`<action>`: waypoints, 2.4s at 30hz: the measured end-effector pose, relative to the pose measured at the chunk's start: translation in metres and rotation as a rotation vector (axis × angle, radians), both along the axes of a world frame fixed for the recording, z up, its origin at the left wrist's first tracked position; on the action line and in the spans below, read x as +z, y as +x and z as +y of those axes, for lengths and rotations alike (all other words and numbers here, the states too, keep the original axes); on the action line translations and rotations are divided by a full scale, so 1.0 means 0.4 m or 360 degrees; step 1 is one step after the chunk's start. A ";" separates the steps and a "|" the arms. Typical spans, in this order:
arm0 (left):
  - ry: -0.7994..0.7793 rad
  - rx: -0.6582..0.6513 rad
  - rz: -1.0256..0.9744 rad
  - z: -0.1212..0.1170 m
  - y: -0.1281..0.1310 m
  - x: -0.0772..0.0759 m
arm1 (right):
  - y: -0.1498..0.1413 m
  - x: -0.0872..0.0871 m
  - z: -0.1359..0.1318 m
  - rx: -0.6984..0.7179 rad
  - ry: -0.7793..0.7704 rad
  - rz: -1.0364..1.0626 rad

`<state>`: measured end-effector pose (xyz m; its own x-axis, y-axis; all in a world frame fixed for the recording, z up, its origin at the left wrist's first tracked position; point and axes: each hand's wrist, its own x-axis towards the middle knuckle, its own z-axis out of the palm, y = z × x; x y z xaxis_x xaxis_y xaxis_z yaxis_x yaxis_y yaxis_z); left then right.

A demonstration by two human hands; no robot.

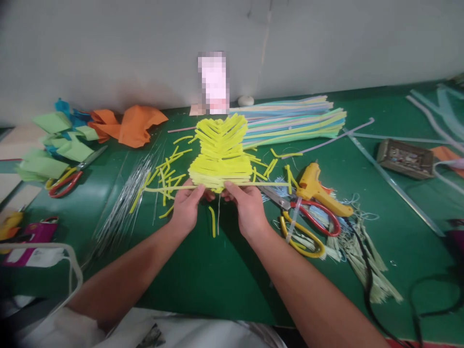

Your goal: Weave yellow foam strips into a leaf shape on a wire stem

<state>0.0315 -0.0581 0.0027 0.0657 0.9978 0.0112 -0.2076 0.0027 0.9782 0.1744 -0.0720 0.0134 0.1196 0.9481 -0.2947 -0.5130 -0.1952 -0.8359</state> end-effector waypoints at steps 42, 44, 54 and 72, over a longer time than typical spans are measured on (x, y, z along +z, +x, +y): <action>0.0265 0.0522 0.0053 0.006 -0.008 -0.014 | -0.005 0.006 -0.008 0.0147 0.0043 -0.0374; 0.0338 0.0587 0.0074 0.005 -0.010 -0.010 | -0.002 0.013 -0.009 0.0114 -0.0038 -0.0571; 0.0784 0.0221 0.0468 0.003 -0.022 -0.002 | 0.023 0.004 0.004 -0.0398 -0.0020 -0.0781; 0.0221 0.0075 0.0320 0.020 -0.022 -0.003 | 0.094 0.108 0.005 0.0292 -0.0121 -0.2312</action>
<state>0.0227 -0.0500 0.0016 0.0340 0.9896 0.1398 -0.0056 -0.1397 0.9902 0.2119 -0.0700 0.0565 0.2304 0.9704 -0.0719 0.7891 -0.2296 -0.5697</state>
